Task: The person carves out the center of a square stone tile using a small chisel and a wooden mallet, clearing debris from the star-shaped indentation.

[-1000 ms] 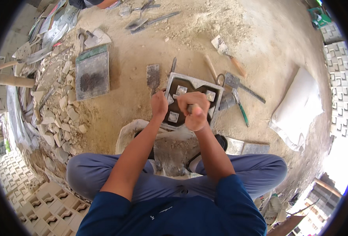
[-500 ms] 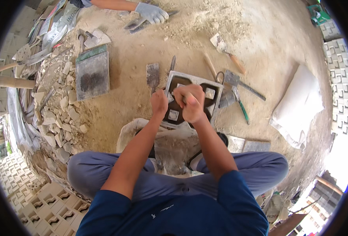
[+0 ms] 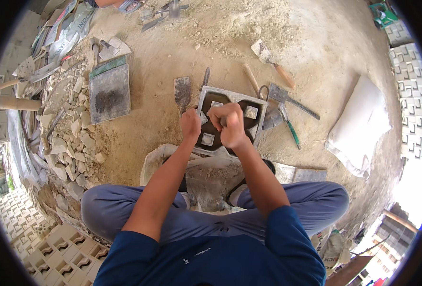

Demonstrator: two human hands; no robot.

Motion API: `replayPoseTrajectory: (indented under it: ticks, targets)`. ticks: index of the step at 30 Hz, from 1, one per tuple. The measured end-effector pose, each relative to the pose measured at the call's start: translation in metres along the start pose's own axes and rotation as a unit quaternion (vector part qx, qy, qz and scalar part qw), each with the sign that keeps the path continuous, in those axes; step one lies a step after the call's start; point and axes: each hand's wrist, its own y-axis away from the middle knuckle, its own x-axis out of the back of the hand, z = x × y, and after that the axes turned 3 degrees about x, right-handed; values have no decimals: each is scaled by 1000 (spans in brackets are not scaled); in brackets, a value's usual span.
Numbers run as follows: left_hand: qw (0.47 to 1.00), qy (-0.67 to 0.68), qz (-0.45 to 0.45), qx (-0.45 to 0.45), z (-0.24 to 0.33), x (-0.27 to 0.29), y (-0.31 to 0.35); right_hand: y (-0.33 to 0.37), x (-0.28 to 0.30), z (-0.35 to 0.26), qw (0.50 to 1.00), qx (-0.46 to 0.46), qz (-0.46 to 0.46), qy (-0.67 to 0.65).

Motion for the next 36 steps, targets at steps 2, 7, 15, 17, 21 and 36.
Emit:
replayPoseTrajectory:
  ticks: [2,7,15,17,21,36]
  targets:
    - [998,-58,-38,0,-2,2,-3,8,-1,-4,996,59,36,-55]
    - [996,-42,-71,26,3,1,4,-8,-1,-8,990,-64,-35,121]
    - [999,-25,-41,25,7,2,3,-8,-11,-9,986,-33,50,156]
    - [996,-43,-67,47,12,4,4,-4,2,-28,989,-16,27,144]
    - [997,-34,-60,42,9,2,0,-4,-1,-2,991,-69,-19,117]
    - [992,-94,-75,36,-1,6,-4,4,-8,-5,995,-21,16,95]
